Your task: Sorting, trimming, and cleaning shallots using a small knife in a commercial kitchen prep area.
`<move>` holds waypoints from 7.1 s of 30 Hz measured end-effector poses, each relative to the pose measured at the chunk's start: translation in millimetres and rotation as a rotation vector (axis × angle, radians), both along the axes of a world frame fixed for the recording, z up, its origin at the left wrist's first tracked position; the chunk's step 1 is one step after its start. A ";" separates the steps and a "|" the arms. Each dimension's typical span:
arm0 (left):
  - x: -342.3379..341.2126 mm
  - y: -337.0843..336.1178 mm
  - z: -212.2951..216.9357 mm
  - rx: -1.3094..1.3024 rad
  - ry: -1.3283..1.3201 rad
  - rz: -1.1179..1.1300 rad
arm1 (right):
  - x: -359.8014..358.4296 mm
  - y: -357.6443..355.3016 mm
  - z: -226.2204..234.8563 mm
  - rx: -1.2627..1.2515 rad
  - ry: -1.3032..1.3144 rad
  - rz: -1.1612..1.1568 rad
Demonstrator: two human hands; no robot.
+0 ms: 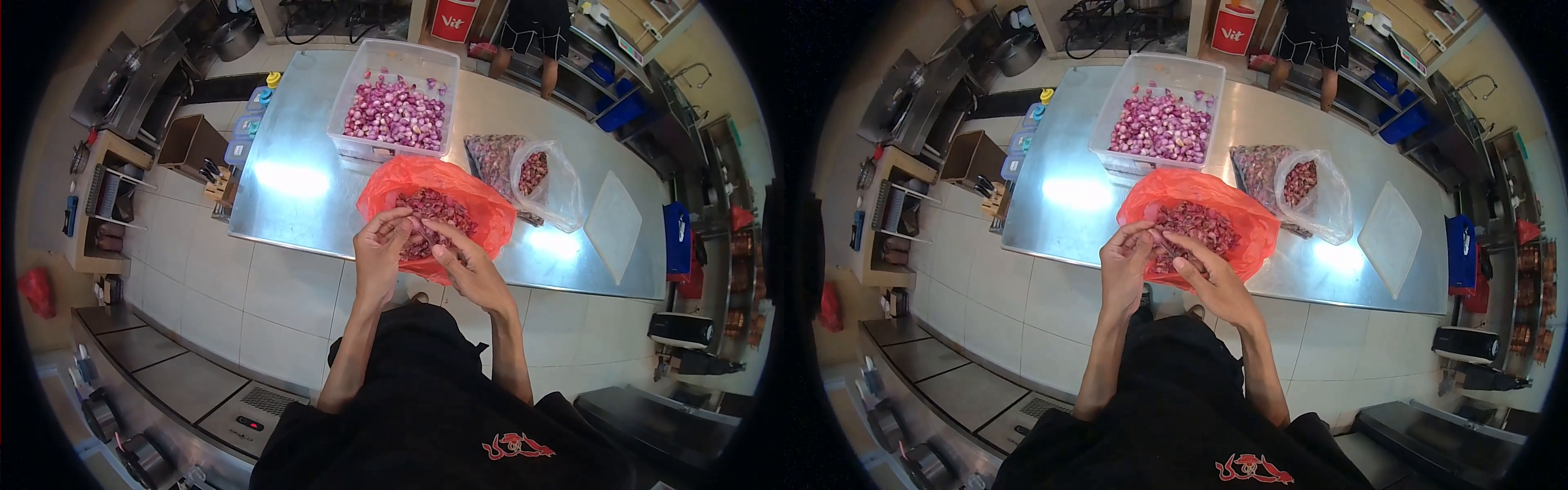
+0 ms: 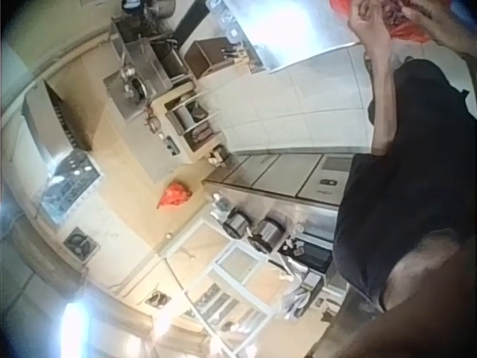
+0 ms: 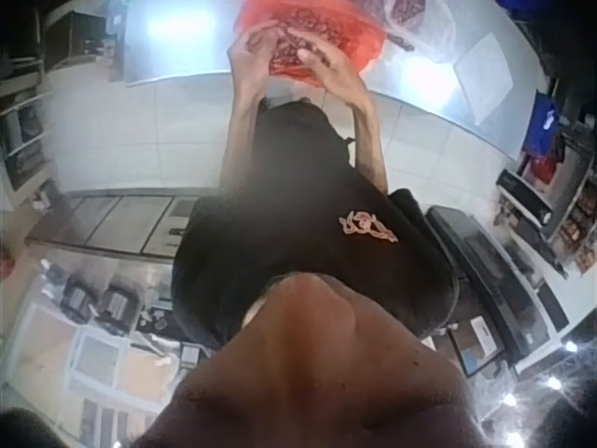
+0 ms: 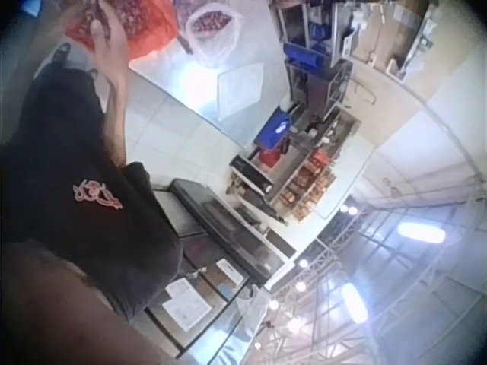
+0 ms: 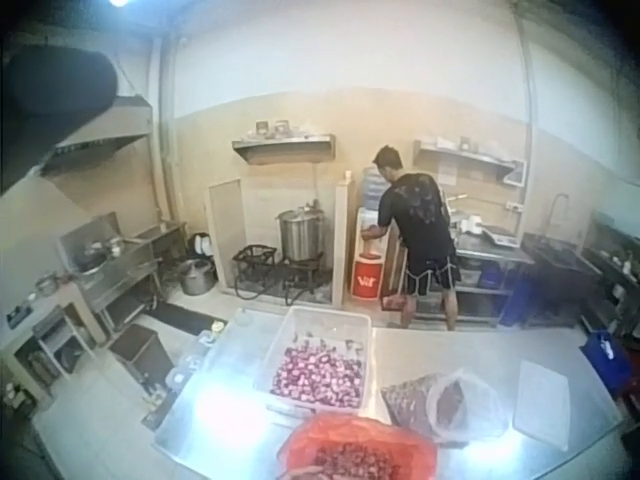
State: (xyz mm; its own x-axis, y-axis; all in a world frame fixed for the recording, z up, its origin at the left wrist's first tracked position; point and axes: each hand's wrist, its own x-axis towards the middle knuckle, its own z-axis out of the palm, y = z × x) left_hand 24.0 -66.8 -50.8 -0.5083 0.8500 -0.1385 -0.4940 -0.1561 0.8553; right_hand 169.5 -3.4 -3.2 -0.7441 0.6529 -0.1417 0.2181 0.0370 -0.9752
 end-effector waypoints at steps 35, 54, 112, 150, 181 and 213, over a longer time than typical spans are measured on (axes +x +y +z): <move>-23.6 -11.2 13.5 -0.020 0.133 -0.118 | -16.2 -15.1 6.9 -0.833 0.157 -0.150; -33.4 -14.0 1.1 -0.082 0.128 -0.212 | -21.9 -0.8 -6.3 -0.073 0.034 -0.272; 90.1 219.6 -63.7 0.351 1.081 -0.533 | 128.8 142.7 -134.1 0.168 -0.396 -0.959; 135.7 323.6 -126.5 -0.033 1.774 -0.473 | 158.7 94.3 -97.1 0.223 -0.321 -1.233; 175.1 351.2 -153.6 -0.099 1.544 -0.287 | 165.0 88.8 -90.8 0.227 -0.351 -1.204; 146.0 313.0 -126.7 -0.061 0.908 -0.484 | 147.8 94.9 -88.5 0.356 -0.357 -1.196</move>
